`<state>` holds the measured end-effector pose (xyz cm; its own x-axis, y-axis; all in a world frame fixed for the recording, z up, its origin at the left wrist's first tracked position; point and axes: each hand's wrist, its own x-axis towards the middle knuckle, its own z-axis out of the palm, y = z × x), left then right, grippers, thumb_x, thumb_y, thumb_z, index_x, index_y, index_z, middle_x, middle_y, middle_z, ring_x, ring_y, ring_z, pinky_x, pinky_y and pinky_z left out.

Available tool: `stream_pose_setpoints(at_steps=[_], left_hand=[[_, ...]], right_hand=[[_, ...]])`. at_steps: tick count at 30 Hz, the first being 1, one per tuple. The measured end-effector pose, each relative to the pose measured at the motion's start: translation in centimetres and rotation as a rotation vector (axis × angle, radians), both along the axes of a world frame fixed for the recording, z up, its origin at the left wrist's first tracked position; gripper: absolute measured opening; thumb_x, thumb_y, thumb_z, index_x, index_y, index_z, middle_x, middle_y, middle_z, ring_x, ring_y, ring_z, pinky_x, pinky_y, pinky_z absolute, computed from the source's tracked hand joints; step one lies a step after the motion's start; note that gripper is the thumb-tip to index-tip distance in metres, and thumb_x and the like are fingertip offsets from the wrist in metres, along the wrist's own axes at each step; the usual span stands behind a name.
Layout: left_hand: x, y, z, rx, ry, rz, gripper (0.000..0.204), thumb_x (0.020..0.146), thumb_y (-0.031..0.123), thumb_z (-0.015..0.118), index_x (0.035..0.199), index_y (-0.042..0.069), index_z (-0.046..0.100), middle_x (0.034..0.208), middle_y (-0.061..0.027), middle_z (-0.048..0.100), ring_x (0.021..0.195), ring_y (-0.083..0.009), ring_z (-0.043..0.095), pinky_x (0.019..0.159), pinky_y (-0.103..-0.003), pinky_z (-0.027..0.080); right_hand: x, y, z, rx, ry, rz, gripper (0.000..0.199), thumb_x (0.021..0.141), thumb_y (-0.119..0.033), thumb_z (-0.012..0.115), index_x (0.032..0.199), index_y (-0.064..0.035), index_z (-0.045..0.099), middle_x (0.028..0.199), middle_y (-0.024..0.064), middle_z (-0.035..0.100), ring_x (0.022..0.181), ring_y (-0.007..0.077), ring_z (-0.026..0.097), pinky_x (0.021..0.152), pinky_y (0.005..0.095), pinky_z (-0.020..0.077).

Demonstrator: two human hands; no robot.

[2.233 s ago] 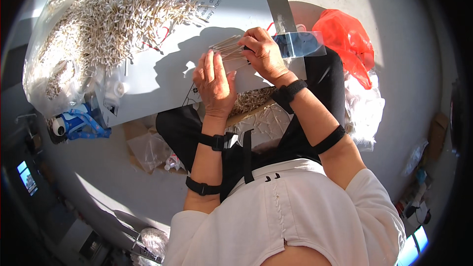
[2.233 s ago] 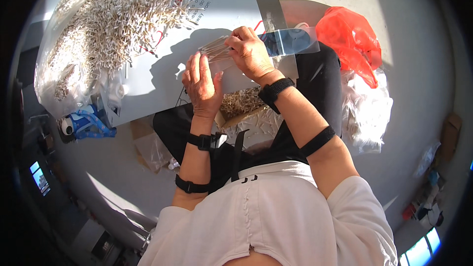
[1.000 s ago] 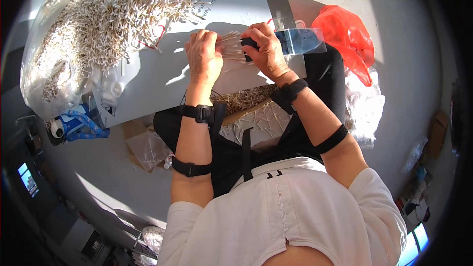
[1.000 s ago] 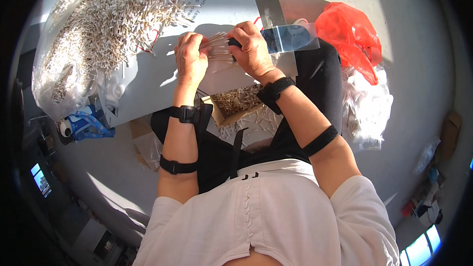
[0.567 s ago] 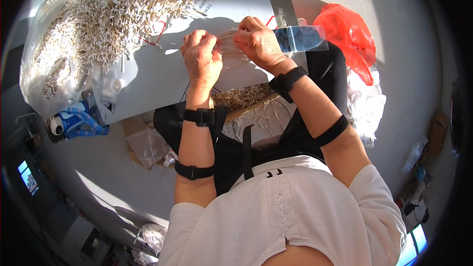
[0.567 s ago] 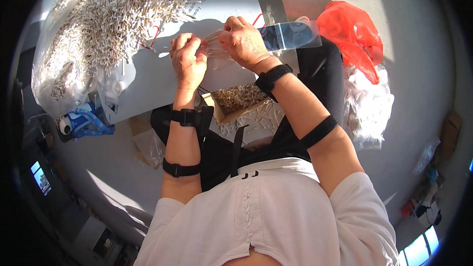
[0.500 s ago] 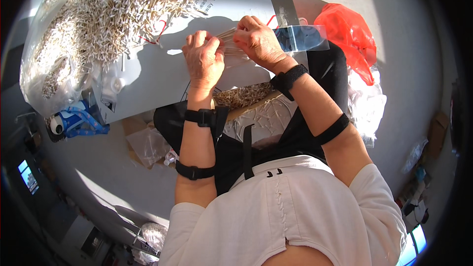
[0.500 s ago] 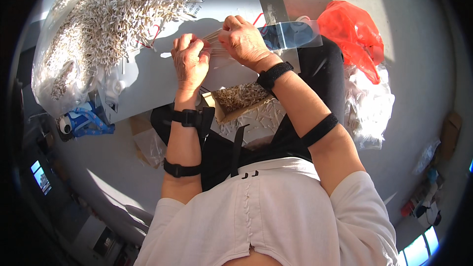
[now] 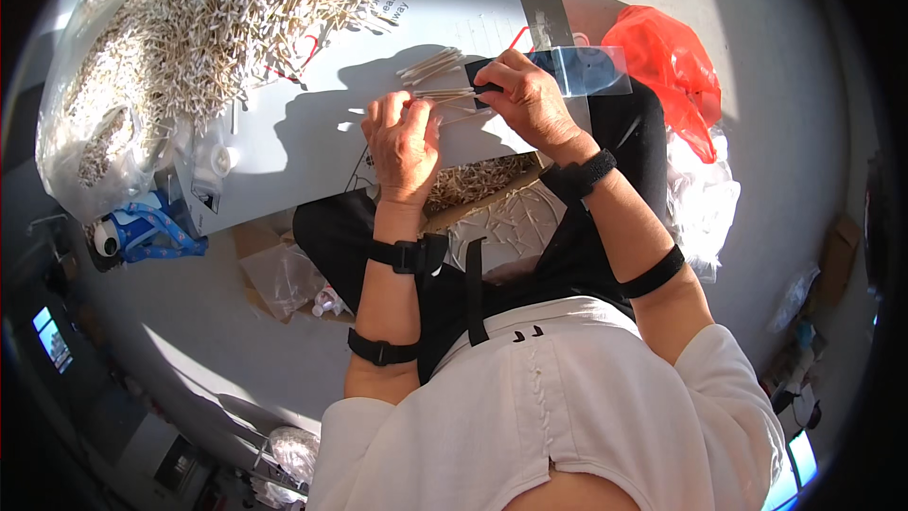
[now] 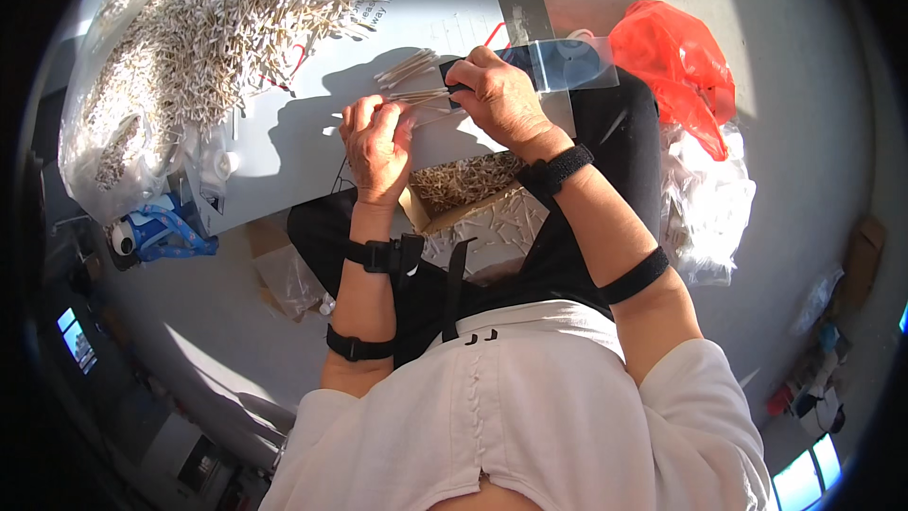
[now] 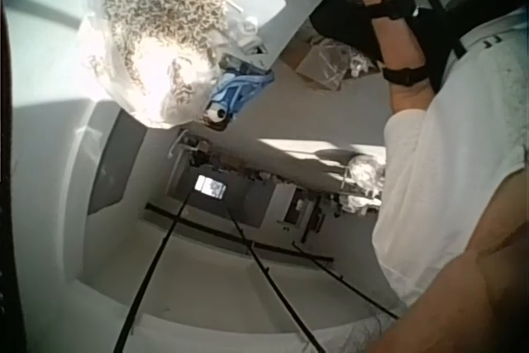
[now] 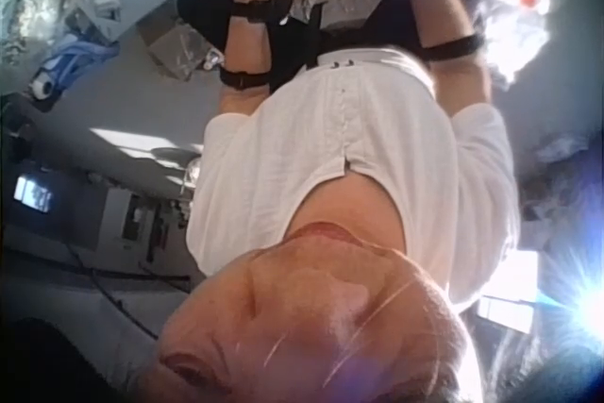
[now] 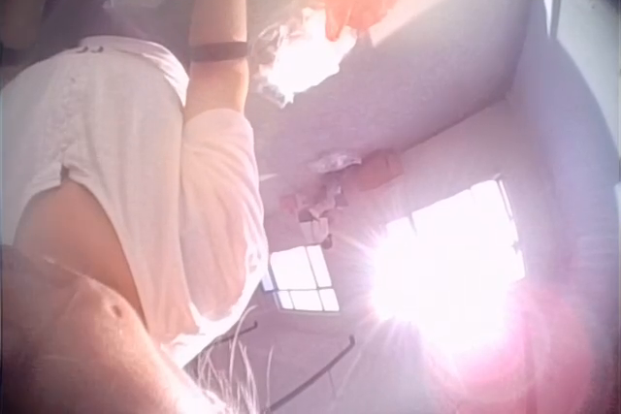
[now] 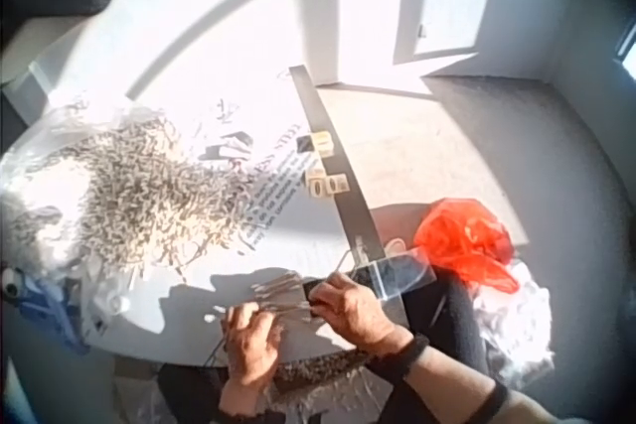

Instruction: Organizing and packaging cotton swabs into bundles at a manufacturing workstation.

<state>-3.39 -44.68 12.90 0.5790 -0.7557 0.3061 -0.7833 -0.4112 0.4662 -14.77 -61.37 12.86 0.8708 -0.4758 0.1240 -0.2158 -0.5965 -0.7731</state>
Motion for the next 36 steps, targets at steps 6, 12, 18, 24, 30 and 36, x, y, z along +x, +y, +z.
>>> stream_pose_setpoints(at_steps=[6, 12, 18, 24, 30, 36], left_hand=[[0.6, -0.9, -0.7, -0.024, -0.025, -0.011, 0.023, 0.070, 0.000, 0.074, 0.086, 0.010, 0.061, 0.093, -0.0047, 0.057, 0.094, -0.0283, 0.055, 0.081, -0.042, 0.040], [0.7, -0.2, -0.4, -0.105, 0.009, -0.055, 0.023, 0.067, -0.006, 0.070, 0.081, 0.010, 0.061, 0.089, -0.0034, 0.055, 0.091, -0.0271, 0.054, 0.079, -0.040, 0.041], [0.5, 0.2, 0.1, 0.031, -0.050, -0.068, 0.022, 0.065, -0.007, 0.068, 0.080, 0.007, 0.059, 0.089, -0.0040, 0.053, 0.089, -0.0274, 0.052, 0.080, -0.041, 0.041], [1.2, -2.2, 0.1, 0.031, -0.059, 0.086, 0.048, 0.071, 0.002, 0.074, 0.117, 0.007, 0.059, 0.116, -0.0100, 0.055, 0.116, -0.0310, 0.051, 0.098, -0.046, 0.039], [3.4, -2.7, 0.2, 0.043, -0.083, 0.011, 0.031, 0.067, 0.008, 0.080, 0.094, 0.010, 0.064, 0.100, -0.0038, 0.059, 0.102, -0.0270, 0.055, 0.084, -0.043, 0.040], [4.4, -3.2, 0.5, 0.139, -0.076, -0.067, 0.017, 0.069, 0.008, 0.079, 0.080, 0.010, 0.066, 0.091, -0.0015, 0.058, 0.094, -0.0251, 0.055, 0.080, -0.040, 0.041]], right_hand=[[-0.8, 1.8, -0.3, 0.024, 0.052, -0.098, 0.021, 0.073, -0.012, 0.075, 0.092, -0.0088, 0.065, 0.093, 0.0079, 0.060, 0.085, 0.0305, 0.065, 0.073, 0.0399, 0.0538], [-1.4, 2.5, -0.3, -0.064, -0.006, -0.050, 0.017, 0.072, -0.012, 0.074, 0.086, -0.0090, 0.065, 0.089, 0.0070, 0.058, 0.083, 0.0292, 0.064, 0.070, 0.0394, 0.0540], [-1.2, 2.7, -0.8, -0.193, -0.017, -0.045, 0.010, 0.074, -0.010, 0.071, 0.079, -0.0085, 0.063, 0.083, 0.0065, 0.056, 0.080, 0.0267, 0.063, 0.068, 0.0380, 0.0537], [-0.6, 2.8, -0.7, -0.188, -0.041, -0.090, 0.010, 0.075, -0.010, 0.071, 0.078, -0.0079, 0.062, 0.083, 0.0064, 0.056, 0.080, 0.0271, 0.063, 0.068, 0.0381, 0.0537], [-0.2, 2.3, -0.3, -0.064, -0.014, -0.076, 0.009, 0.076, -0.010, 0.071, 0.083, -0.0092, 0.065, 0.087, 0.0064, 0.059, 0.077, 0.0281, 0.065, 0.069, 0.0375, 0.0544], [2.6, 1.0, -0.3, -0.105, -0.094, -0.107, 0.009, 0.080, -0.010, 0.071, 0.088, -0.0092, 0.067, 0.088, 0.0064, 0.060, 0.080, 0.0278, 0.066, 0.069, 0.0377, 0.0546]])
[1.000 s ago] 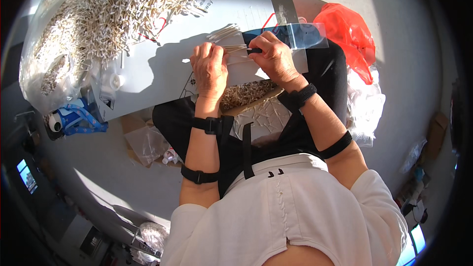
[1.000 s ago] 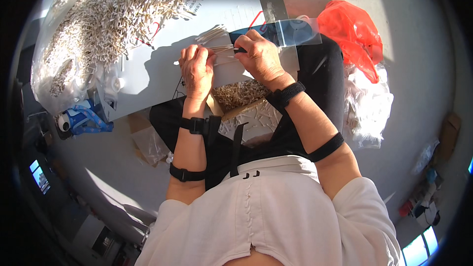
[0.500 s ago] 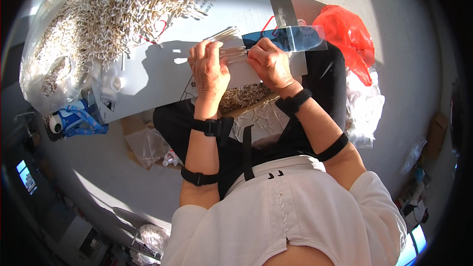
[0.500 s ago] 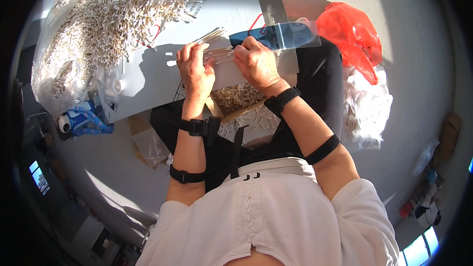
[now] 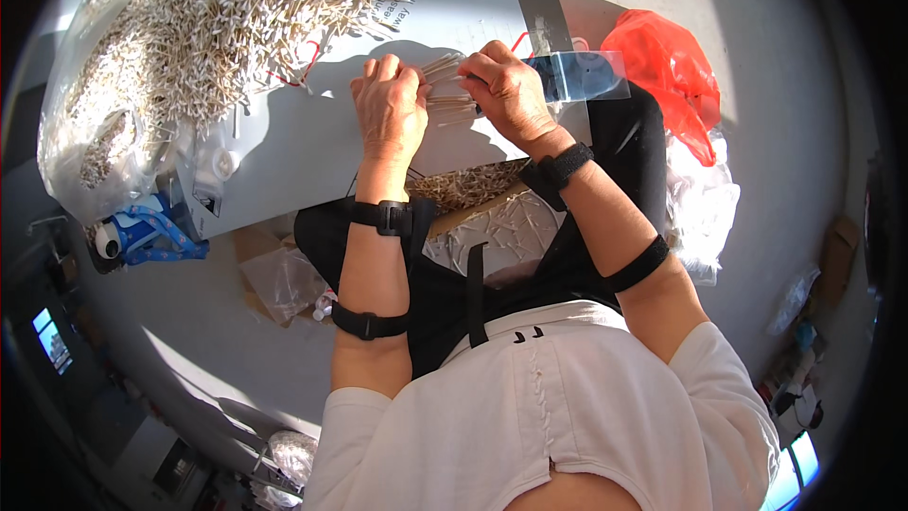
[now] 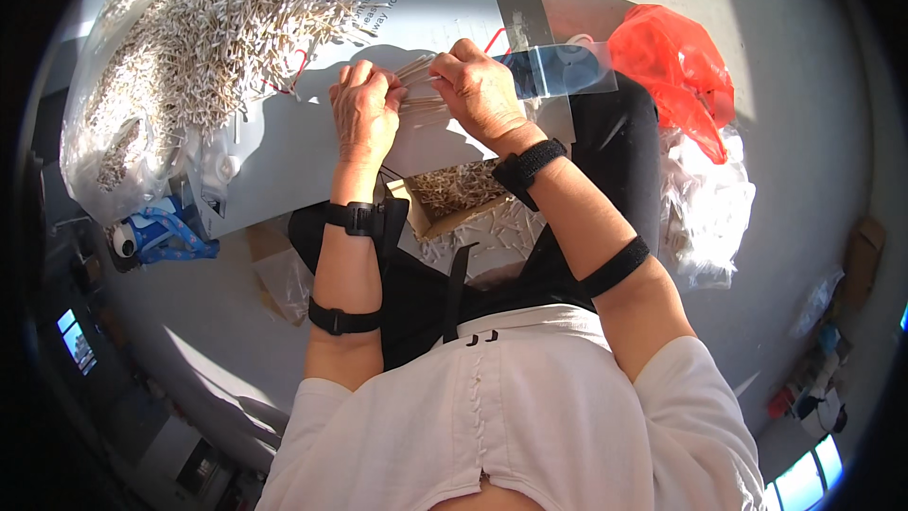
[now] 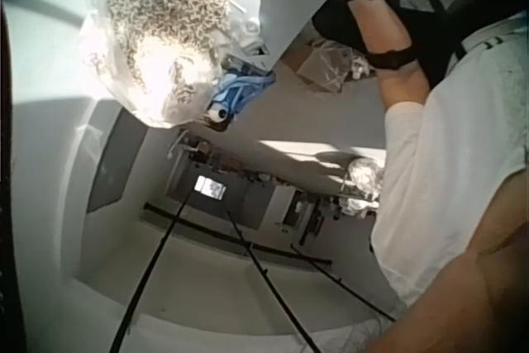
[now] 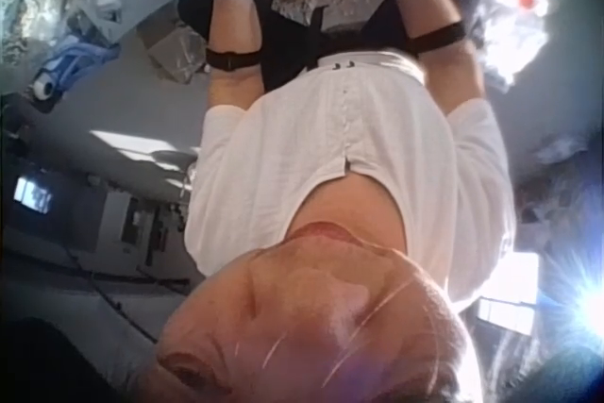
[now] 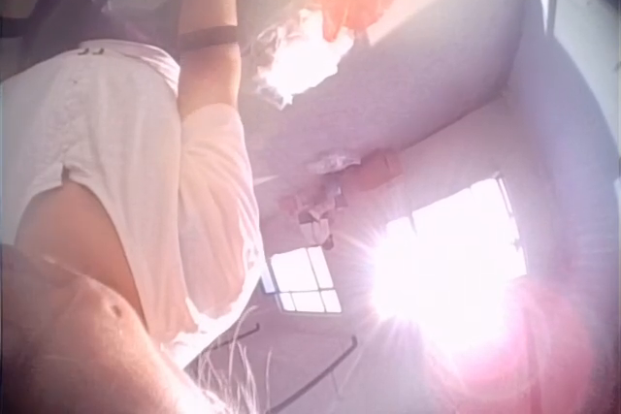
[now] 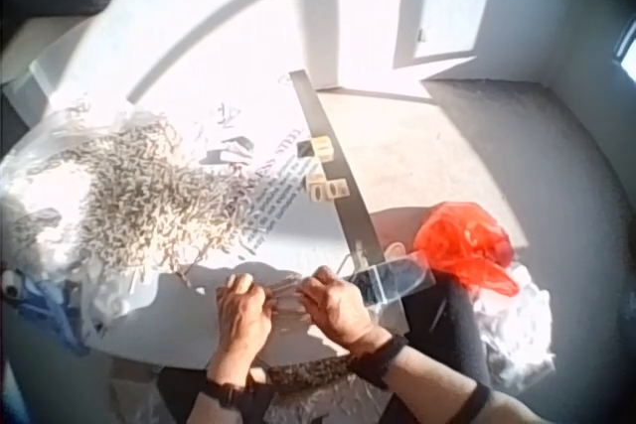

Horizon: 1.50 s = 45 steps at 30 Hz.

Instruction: Organizing and packaging cotton swabs into bundles at a manufacturing workstation.

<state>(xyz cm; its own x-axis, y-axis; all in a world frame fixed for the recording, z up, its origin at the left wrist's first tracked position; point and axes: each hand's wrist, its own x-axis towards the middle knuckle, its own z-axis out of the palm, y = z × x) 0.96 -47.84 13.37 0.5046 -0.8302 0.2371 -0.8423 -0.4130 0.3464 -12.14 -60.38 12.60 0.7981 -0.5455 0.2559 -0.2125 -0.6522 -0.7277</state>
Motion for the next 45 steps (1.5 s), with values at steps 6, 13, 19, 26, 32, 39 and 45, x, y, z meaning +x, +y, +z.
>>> stream_pose_setpoints(at_steps=[6, 13, 19, 26, 32, 39, 45], left_hand=[[0.1, -0.2, -0.1, 0.008, -0.016, -0.014, 0.015, 0.070, 0.006, 0.077, 0.080, 0.009, 0.065, 0.090, -0.0023, 0.057, 0.094, -0.0264, 0.055, 0.080, -0.041, 0.041], [0.9, -0.7, -0.2, -0.070, 0.003, 0.008, 0.019, 0.069, 0.002, 0.073, 0.084, 0.009, 0.063, 0.091, -0.0031, 0.055, 0.097, -0.0277, 0.053, 0.080, -0.043, 0.041], [-0.5, 0.3, -0.7, -0.048, 0.058, -0.012, 0.026, 0.071, 0.000, 0.071, 0.094, 0.008, 0.063, 0.100, -0.0058, 0.056, 0.101, -0.0296, 0.054, 0.085, -0.044, 0.042], [-4.0, 0.9, -2.6, -0.532, 0.551, 0.160, 0.057, 0.103, 0.035, 0.044, 0.148, 0.001, 0.032, 0.153, -0.0209, 0.033, 0.143, -0.0343, 0.030, 0.116, -0.044, 0.025], [-5.9, -1.0, -2.9, -0.668, 0.711, 0.206, 0.062, 0.103, 0.042, 0.042, 0.148, 0.000, 0.034, 0.152, -0.0199, 0.037, 0.141, -0.0291, 0.034, 0.116, -0.041, 0.025], [-3.6, 1.5, -2.5, -0.268, 0.295, 0.094, 0.052, 0.090, 0.013, 0.063, 0.136, -0.003, 0.046, 0.149, -0.0211, 0.038, 0.139, -0.0380, 0.036, 0.114, -0.046, 0.031], [-4.9, 2.7, -1.7, 0.120, -0.096, 0.019, 0.058, 0.085, 0.025, 0.069, 0.132, -0.004, 0.052, 0.153, -0.0157, 0.032, 0.144, -0.0341, 0.026, 0.114, -0.053, 0.026]], right_hand=[[1.6, -0.7, -1.2, -0.170, 0.052, 0.080, 0.006, 0.081, -0.010, 0.067, 0.084, -0.0086, 0.062, 0.088, 0.0080, 0.058, 0.078, 0.0294, 0.064, 0.065, 0.0388, 0.0530], [1.0, -1.5, -0.7, -0.233, 0.112, 0.192, 0.005, 0.080, -0.009, 0.065, 0.082, -0.0084, 0.061, 0.089, 0.0074, 0.057, 0.083, 0.0286, 0.063, 0.067, 0.0385, 0.0537], [-0.6, -0.5, -0.6, 0.074, -0.080, 0.003, 0.016, 0.079, -0.002, 0.067, 0.095, -0.0057, 0.064, 0.101, 0.0095, 0.057, 0.091, 0.0291, 0.063, 0.076, 0.0365, 0.0540], [-0.7, 3.3, -1.6, 0.623, -0.405, -0.158, 0.037, 0.102, -0.010, 0.048, 0.136, 0.0014, 0.047, 0.145, 0.0180, 0.042, 0.135, 0.0288, 0.041, 0.112, 0.0361, 0.0320], [0.9, 4.0, -3.0, 0.708, -0.541, -0.117, 0.037, 0.103, -0.008, 0.044, 0.139, 0.0015, 0.046, 0.149, 0.0129, 0.039, 0.140, 0.0213, 0.035, 0.117, 0.0336, 0.0270], [-0.5, 1.7, -2.1, 0.511, -0.332, -0.120, 0.027, 0.094, 0.002, 0.056, 0.120, -0.0004, 0.063, 0.134, 0.0145, 0.054, 0.124, 0.0235, 0.054, 0.103, 0.0311, 0.0444], [-0.8, 1.6, -2.7, 0.108, -0.199, -0.022, 0.022, 0.077, 0.002, 0.069, 0.097, -0.0050, 0.072, 0.129, 0.0170, 0.056, 0.117, 0.0340, 0.059, 0.096, 0.0380, 0.0516]])
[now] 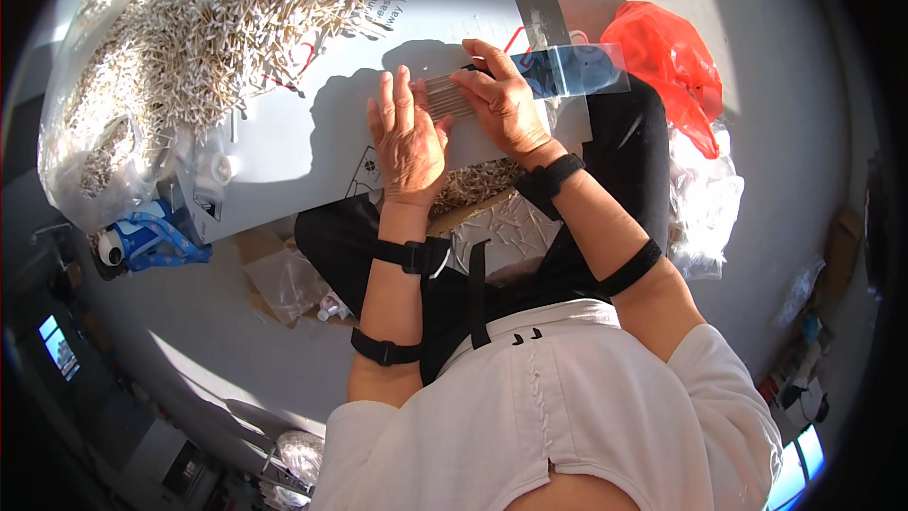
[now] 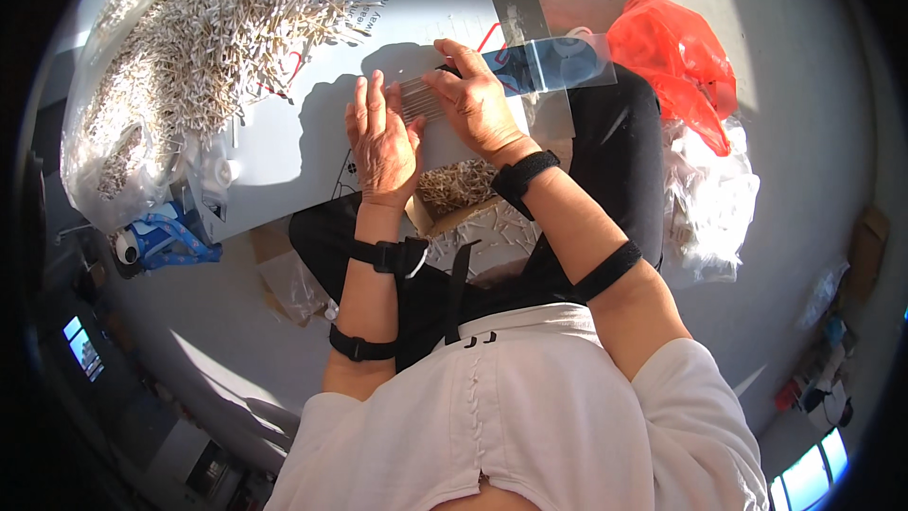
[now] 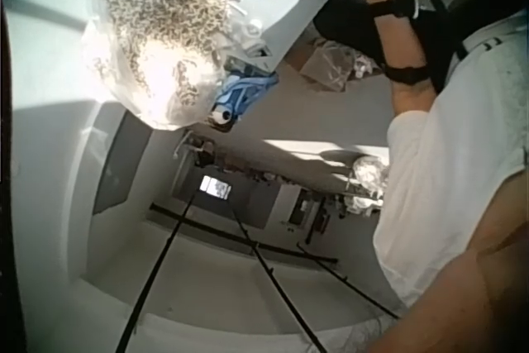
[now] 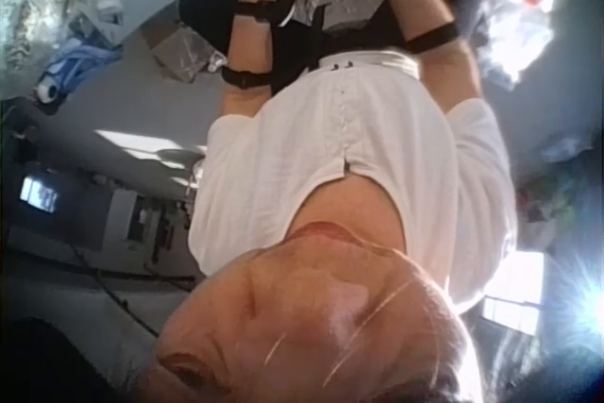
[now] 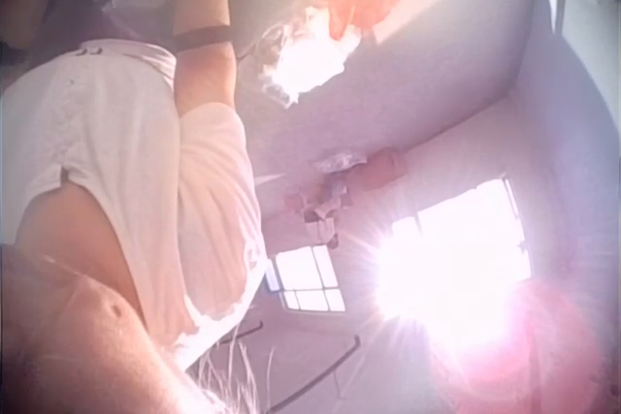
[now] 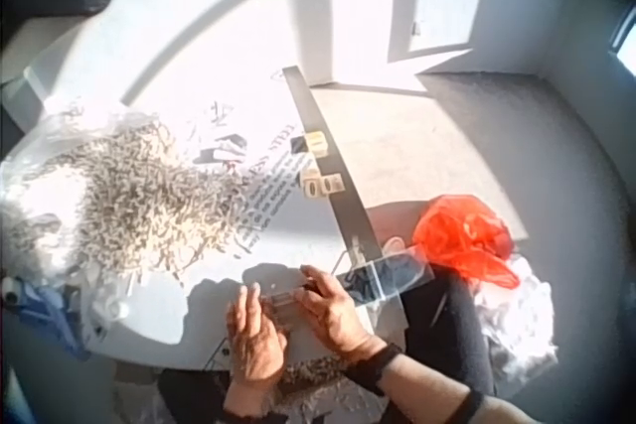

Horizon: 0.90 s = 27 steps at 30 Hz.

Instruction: Organizing and packaging cotton swabs into bundles at a manufacturing workstation.

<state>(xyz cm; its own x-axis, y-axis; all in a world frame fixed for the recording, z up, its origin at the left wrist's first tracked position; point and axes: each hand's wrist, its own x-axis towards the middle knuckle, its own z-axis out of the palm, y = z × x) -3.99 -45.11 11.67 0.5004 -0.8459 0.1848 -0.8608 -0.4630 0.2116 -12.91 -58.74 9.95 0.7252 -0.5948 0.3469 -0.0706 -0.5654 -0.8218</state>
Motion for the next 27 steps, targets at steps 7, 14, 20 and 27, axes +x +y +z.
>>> stream_pose_setpoints(at_steps=[7, 14, 20, 27], left_hand=[[-0.6, -0.1, 0.0, 0.169, -0.019, 0.046, 0.080, 0.093, 0.051, 0.051, 0.147, -0.005, 0.032, 0.160, -0.0154, 0.018, 0.148, -0.0322, 0.013, 0.116, -0.057, 0.015], [-0.1, -0.5, 0.1, 0.114, -0.021, 0.047, 0.071, 0.094, 0.042, 0.054, 0.146, -0.002, 0.035, 0.154, -0.0166, 0.029, 0.145, -0.0334, 0.022, 0.115, -0.055, 0.018], [6.3, -2.6, 0.0, -0.360, 0.072, 0.205, 0.029, 0.078, 0.001, 0.066, 0.107, 0.005, 0.061, 0.098, -0.0120, 0.061, 0.097, -0.0340, 0.058, 0.085, -0.046, 0.047], [12.5, -6.2, 2.1, -0.174, -0.081, -0.081, 0.012, 0.072, -0.001, 0.066, 0.080, 0.008, 0.064, 0.085, -0.0085, 0.056, 0.088, -0.0306, 0.056, 0.076, -0.044, 0.047]], right_hand=[[0.2, 0.0, 0.1, -0.060, 0.001, -0.007, 0.020, 0.073, 0.001, 0.070, 0.093, -0.0025, 0.071, 0.125, 0.0181, 0.058, 0.116, 0.0358, 0.058, 0.095, 0.0388, 0.0513], [0.6, -0.2, 0.4, -0.118, 0.026, -0.039, 0.016, 0.073, 0.001, 0.069, 0.089, -0.0007, 0.068, 0.119, 0.0163, 0.060, 0.109, 0.0337, 0.060, 0.091, 0.0381, 0.0523], [1.3, -0.9, 0.8, -0.065, 0.070, -0.026, 0.017, 0.073, 0.000, 0.071, 0.090, -0.0008, 0.067, 0.114, 0.0129, 0.060, 0.105, 0.0322, 0.060, 0.087, 0.0373, 0.0531], [0.7, -1.0, 0.9, 0.111, 0.033, -0.044, 0.018, 0.076, 0.000, 0.071, 0.094, -0.0010, 0.065, 0.113, 0.0119, 0.060, 0.099, 0.0321, 0.062, 0.084, 0.0372, 0.0534]])
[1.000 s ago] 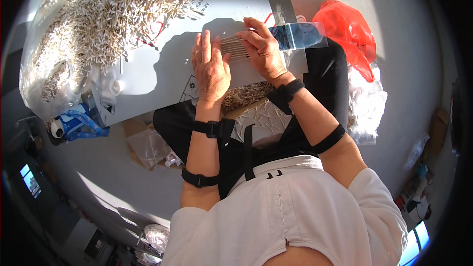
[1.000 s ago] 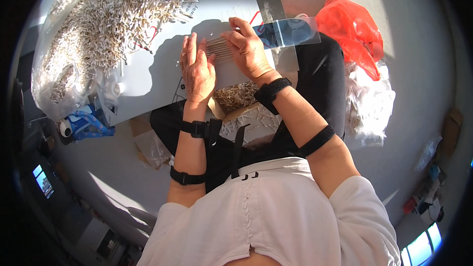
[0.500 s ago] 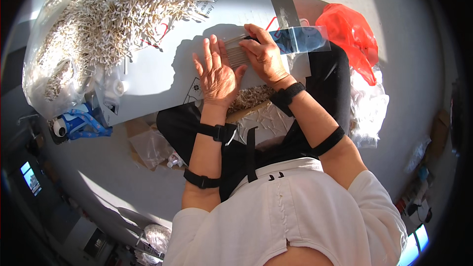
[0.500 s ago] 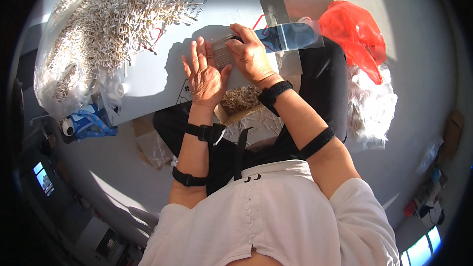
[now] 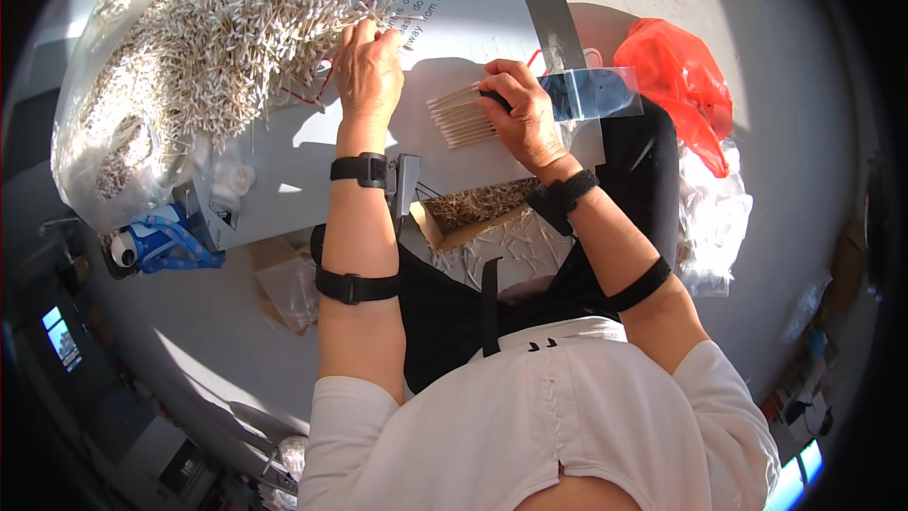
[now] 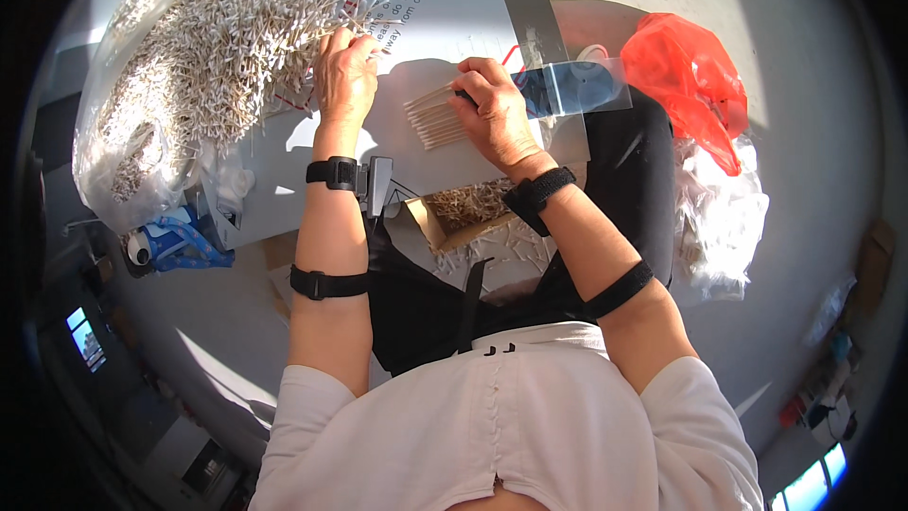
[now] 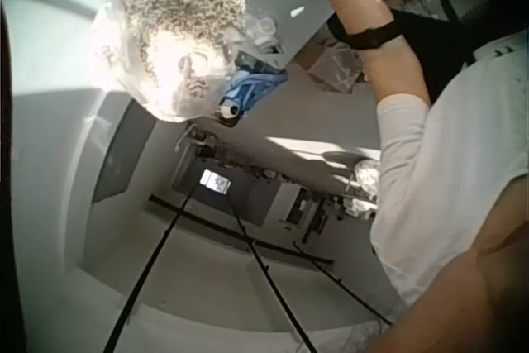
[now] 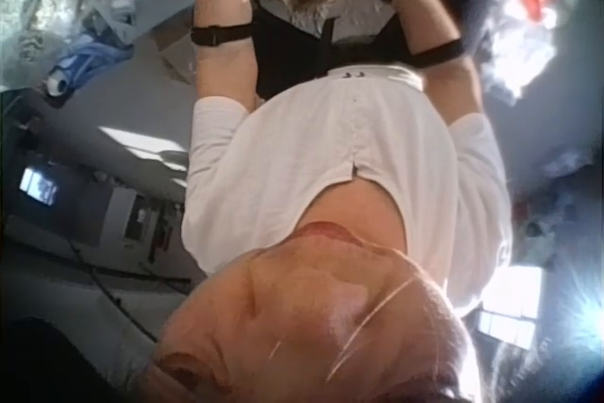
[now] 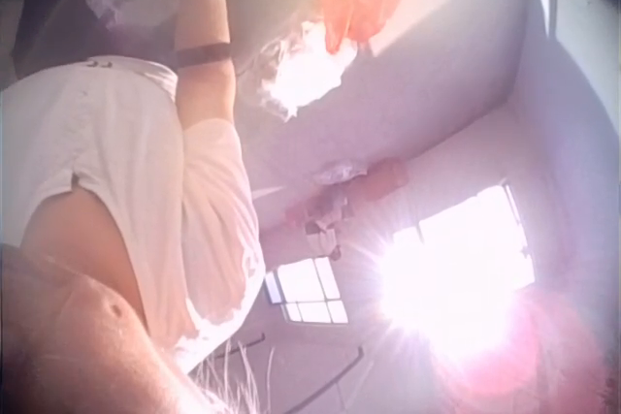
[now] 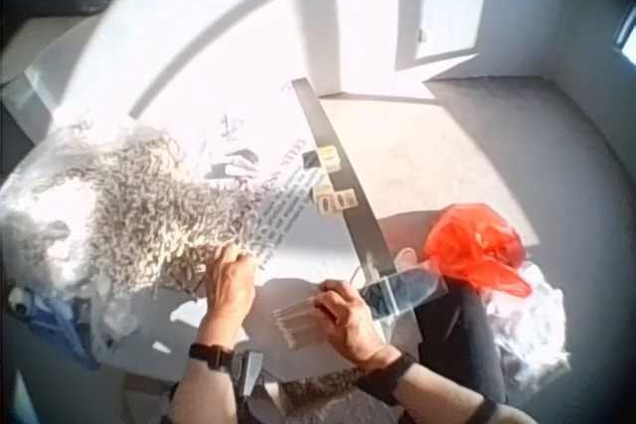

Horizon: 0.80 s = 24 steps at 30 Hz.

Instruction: Organizing and packaging cotton swabs into bundles at a manufacturing workstation.

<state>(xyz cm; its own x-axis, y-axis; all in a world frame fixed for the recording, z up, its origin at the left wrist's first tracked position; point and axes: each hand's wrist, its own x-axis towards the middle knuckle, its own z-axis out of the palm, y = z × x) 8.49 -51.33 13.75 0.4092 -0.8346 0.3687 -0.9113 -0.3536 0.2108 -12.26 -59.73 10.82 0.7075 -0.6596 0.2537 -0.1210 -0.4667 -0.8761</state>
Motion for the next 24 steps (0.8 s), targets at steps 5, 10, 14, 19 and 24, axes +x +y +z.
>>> stream_pose_setpoints(at_steps=[5, 10, 14, 19, 24], left_hand=[[-1.9, -0.6, -1.0, -0.029, 0.096, -0.052, 0.009, 0.073, 0.004, 0.070, 0.077, 0.007, 0.063, 0.084, -0.0070, 0.057, 0.089, -0.0291, 0.055, 0.078, -0.042, 0.046], [-3.3, -0.4, -1.7, -0.171, 0.238, 0.151, 0.017, 0.071, 0.000, 0.072, 0.083, 0.006, 0.062, 0.086, -0.0104, 0.060, 0.087, -0.0324, 0.058, 0.081, -0.043, 0.048], [-0.7, -0.8, -0.9, 0.027, 0.097, 0.186, 0.011, 0.074, 0.004, 0.069, 0.084, 0.003, 0.063, 0.092, -0.0153, 0.064, 0.090, -0.0360, 0.060, 0.083, -0.045, 0.049], [0.4, -0.9, -1.0, 0.209, 0.212, 0.229, 0.013, 0.075, 0.010, 0.072, 0.085, 0.004, 0.065, 0.093, -0.0147, 0.066, 0.095, -0.0355, 0.061, 0.085, -0.045, 0.048], [-0.8, -0.8, -0.6, 0.089, 0.371, 0.245, 0.014, 0.075, 0.014, 0.073, 0.085, 0.006, 0.068, 0.089, -0.0141, 0.067, 0.094, -0.0345, 0.062, 0.084, -0.045, 0.048]], right_hand=[[0.1, -0.1, -0.3, -0.008, -0.012, -0.008, 0.019, 0.077, -0.001, 0.071, 0.095, -0.0012, 0.064, 0.113, 0.0120, 0.060, 0.098, 0.0318, 0.063, 0.083, 0.0369, 0.0535], [0.1, -0.2, -0.1, -0.009, -0.035, -0.007, 0.019, 0.077, 0.000, 0.070, 0.094, -0.0006, 0.063, 0.112, 0.0119, 0.060, 0.097, 0.0320, 0.063, 0.082, 0.0365, 0.0534], [-0.1, -0.3, -0.1, 0.042, -0.039, -0.019, 0.017, 0.078, 0.000, 0.070, 0.093, -0.0002, 0.062, 0.111, 0.0116, 0.061, 0.095, 0.0313, 0.064, 0.082, 0.0361, 0.0536], [0.4, -0.5, 0.3, 0.082, -0.057, -0.014, 0.016, 0.079, -0.002, 0.069, 0.093, -0.0009, 0.063, 0.109, 0.0116, 0.061, 0.091, 0.0300, 0.065, 0.079, 0.0347, 0.0540], [2.8, -2.4, 0.7, -0.228, 0.109, 0.033, 0.024, 0.074, -0.007, 0.074, 0.097, -0.0063, 0.068, 0.099, 0.0105, 0.061, 0.091, 0.0301, 0.061, 0.083, 0.0385, 0.0524]])
